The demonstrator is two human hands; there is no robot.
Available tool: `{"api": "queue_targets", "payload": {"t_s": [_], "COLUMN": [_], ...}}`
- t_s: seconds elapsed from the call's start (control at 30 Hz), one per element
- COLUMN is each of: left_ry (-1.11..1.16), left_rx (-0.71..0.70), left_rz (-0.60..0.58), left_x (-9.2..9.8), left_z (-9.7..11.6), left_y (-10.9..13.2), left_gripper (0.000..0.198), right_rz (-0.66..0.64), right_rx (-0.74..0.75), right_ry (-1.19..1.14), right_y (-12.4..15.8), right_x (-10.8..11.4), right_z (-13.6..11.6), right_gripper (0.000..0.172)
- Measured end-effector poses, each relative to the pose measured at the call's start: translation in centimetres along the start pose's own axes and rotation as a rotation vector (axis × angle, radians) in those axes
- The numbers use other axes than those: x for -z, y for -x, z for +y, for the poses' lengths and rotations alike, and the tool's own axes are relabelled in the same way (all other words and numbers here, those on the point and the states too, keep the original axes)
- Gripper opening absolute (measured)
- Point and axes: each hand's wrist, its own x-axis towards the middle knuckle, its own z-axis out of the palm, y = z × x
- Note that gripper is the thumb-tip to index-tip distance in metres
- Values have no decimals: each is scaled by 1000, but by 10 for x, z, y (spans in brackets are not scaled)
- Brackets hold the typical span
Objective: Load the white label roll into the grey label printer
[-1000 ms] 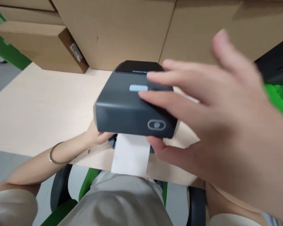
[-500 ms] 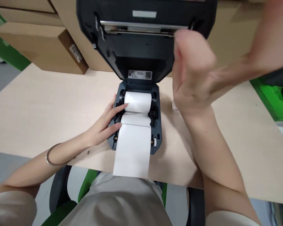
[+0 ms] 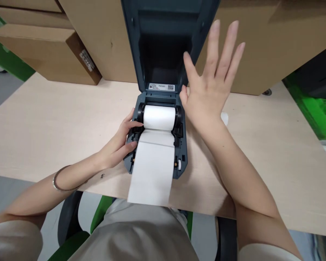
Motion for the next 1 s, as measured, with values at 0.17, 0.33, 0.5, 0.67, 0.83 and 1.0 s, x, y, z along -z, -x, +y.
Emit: {"api": "queue_targets", "payload": {"t_s": [0.17, 0.33, 0.5, 0.67, 0.83, 1.0], "left_ry": [-27, -26, -46, -82, -100, -92], "left_rx": [4, 61, 63, 31, 27, 40], "left_rz": [-9, 63, 119, 141, 145, 133], "left_x": [7, 7, 5, 5, 4, 5], "left_z": [7, 11, 16, 18, 16, 16], "left_y": [-4, -8, -11, -11, -11, -10], "left_gripper": [30, 48, 48, 50, 52, 52], "right_rz": [-48, -315, -601, -620, -579, -379], "right_rx": [-42, 255, 340, 266, 245, 278], "right_ry": [110, -126, -184, -22, -11, -59], "right_y": [-1, 1, 9, 0, -3, 2], "right_x": [-8, -2, -9, -15, -20, -9], "right_z": [-24, -33, -43, -45, -47, -45], "right_gripper": [51, 49, 75, 83, 60, 64]}}
